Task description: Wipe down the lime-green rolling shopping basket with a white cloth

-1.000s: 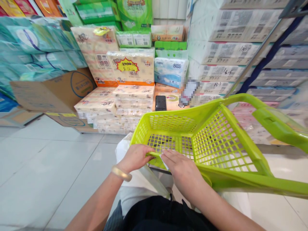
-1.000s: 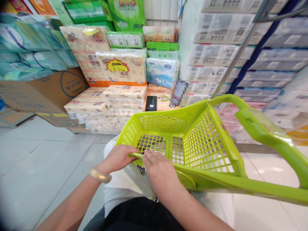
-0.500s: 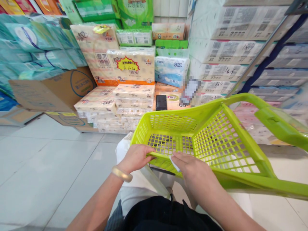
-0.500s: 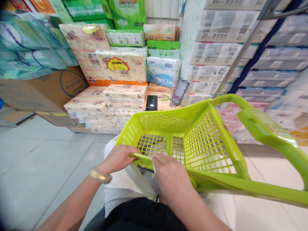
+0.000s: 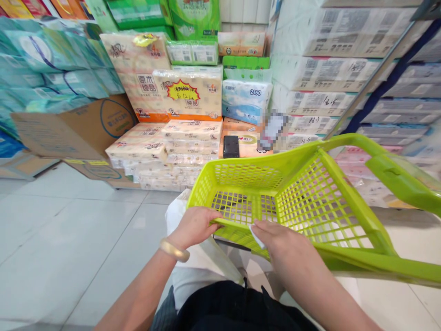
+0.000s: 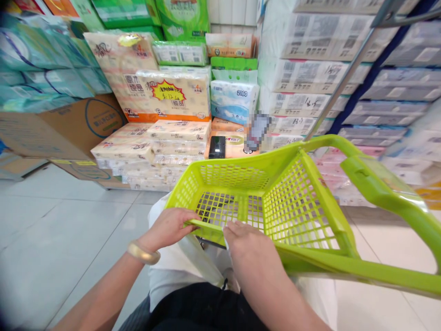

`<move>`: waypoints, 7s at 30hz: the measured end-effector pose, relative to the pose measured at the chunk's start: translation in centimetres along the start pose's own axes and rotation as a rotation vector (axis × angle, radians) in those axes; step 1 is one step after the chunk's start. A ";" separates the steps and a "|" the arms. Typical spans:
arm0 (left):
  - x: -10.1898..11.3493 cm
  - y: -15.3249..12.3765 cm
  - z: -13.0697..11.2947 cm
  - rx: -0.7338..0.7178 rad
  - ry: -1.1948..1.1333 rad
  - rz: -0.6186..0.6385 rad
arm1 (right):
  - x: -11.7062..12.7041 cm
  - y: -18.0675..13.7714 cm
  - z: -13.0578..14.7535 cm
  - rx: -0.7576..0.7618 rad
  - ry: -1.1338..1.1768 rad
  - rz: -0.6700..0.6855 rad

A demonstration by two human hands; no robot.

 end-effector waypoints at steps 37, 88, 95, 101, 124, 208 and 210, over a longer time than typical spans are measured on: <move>0.2 0.1 0.0 0.006 0.003 -0.040 | -0.9 1.7 1.3 0.018 0.148 -0.088; 0.0 -0.3 -0.7 0.031 0.016 -0.182 | -4.1 -1.6 0.3 0.040 -0.033 -0.479; -0.3 -0.7 -3.2 -0.218 -0.019 -0.348 | -2.3 -5.0 -2.1 -0.172 -0.106 -0.464; -1.3 0.0 -4.6 -0.251 -0.002 -0.299 | -4.5 -1.0 1.0 -0.012 -0.073 -0.560; -1.4 0.4 -4.4 -0.210 0.039 -0.297 | -2.3 -4.2 -1.1 -0.180 -0.035 -0.395; -0.6 0.5 -4.6 -0.150 0.042 -0.174 | -0.7 -5.1 -2.3 -0.251 -0.067 -0.318; -0.5 0.6 -4.6 -0.146 0.046 -0.176 | -1.5 -3.4 -1.4 -0.233 -0.073 -0.356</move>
Point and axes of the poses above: each hand's wrist, its own y-axis towards the middle knuckle, its own x-axis out of the back of the hand, z = x × y, the point moved 2 cm from there along y, towards the middle knuckle, and after that the axes turned 12 degrees about z, right-handed, at the moved point
